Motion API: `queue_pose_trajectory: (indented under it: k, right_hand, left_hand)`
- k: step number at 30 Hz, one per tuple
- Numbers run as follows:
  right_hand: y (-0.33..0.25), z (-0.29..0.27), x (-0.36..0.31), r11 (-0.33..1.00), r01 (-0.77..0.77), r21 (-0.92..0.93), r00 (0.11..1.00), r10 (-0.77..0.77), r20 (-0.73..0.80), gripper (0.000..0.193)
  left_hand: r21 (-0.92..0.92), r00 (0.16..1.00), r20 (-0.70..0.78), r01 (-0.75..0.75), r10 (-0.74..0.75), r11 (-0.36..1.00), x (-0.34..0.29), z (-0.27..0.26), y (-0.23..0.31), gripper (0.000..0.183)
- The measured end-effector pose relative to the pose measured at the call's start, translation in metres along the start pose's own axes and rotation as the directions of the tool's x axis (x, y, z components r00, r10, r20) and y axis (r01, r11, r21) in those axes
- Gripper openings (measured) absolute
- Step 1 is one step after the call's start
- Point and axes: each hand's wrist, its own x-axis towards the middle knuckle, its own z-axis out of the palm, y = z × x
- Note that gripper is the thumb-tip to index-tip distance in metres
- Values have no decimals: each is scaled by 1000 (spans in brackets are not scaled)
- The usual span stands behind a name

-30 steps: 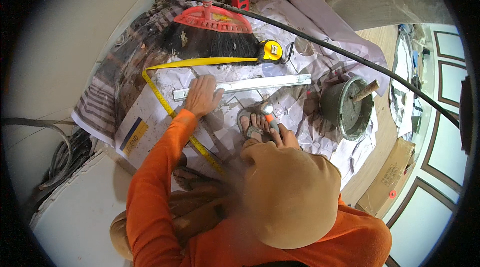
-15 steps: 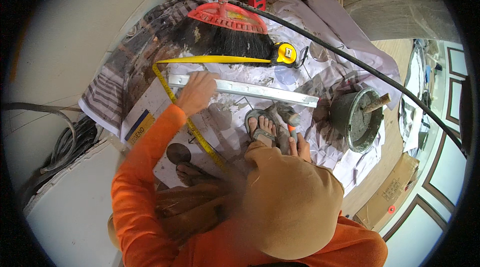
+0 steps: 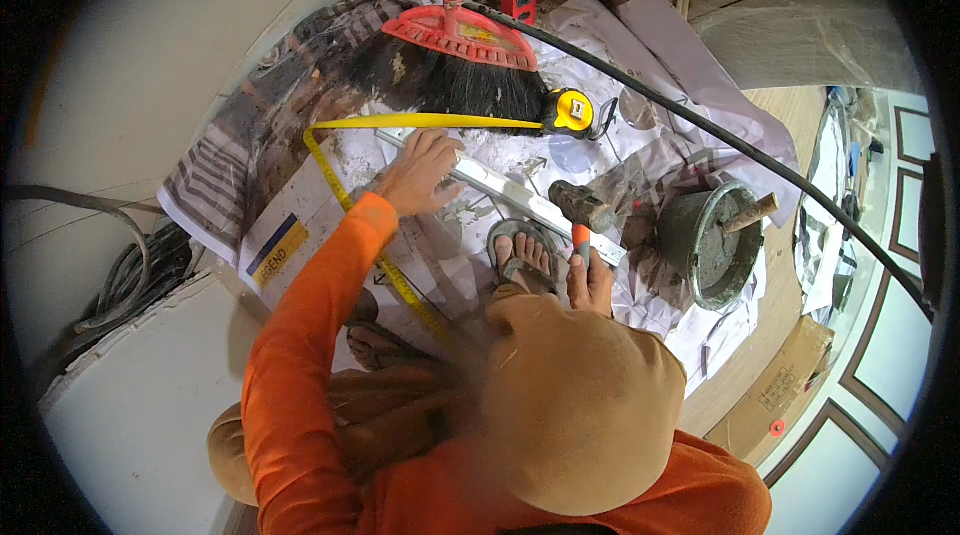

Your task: The person measures and cuts a metal frame piece, then positions and secures it into a wall opening using a hammer and nails. They verify alignment with a spirit level and make adjustments as needed.

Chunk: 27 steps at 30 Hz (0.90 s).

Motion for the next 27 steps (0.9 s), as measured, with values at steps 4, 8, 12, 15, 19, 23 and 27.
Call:
queue_pose_trajectory:
  k: [4, 8, 12, 15, 19, 23, 27]
  right_hand:
    - [12, 1, 11, 998, 37, -54, 999, -36, 23, 36]
    - [16, 1, 26, 996, 45, -81, 997, -39, 69, 37]
    - [16, 3, 25, 997, 37, -73, 998, -33, 53, 38]
    - [14, 4, 21, 1000, -12, -11, 999, 12, 46, 39]
    - [8, 5, 19, 999, -36, -22, 999, 37, 32, 40]
    - [8, 6, 28, 1000, -17, -6, 998, 18, 68, 41]
    - [17, 19, 31, 992, 101, 75, 994, -104, 31, 35]
  left_hand:
    - [-16, 1000, 5, 19, -19, 1000, -9, -7, 4, 23]
    - [-56, 992, -10, 128, -129, 990, -7, -7, 9, 19]
    - [-66, 988, -108, 107, -114, 992, -10, 5, 11, 26]
    - [-51, 954, -146, 257, -261, 965, -17, 14, 9, 32]
    - [-41, 911, -317, 265, -264, 963, -24, 16, -15, 34]
    - [-154, 809, -472, 316, -350, 936, -26, 19, -19, 23]
    - [-605, 631, -383, 380, -674, 700, -20, 12, 1, 4]
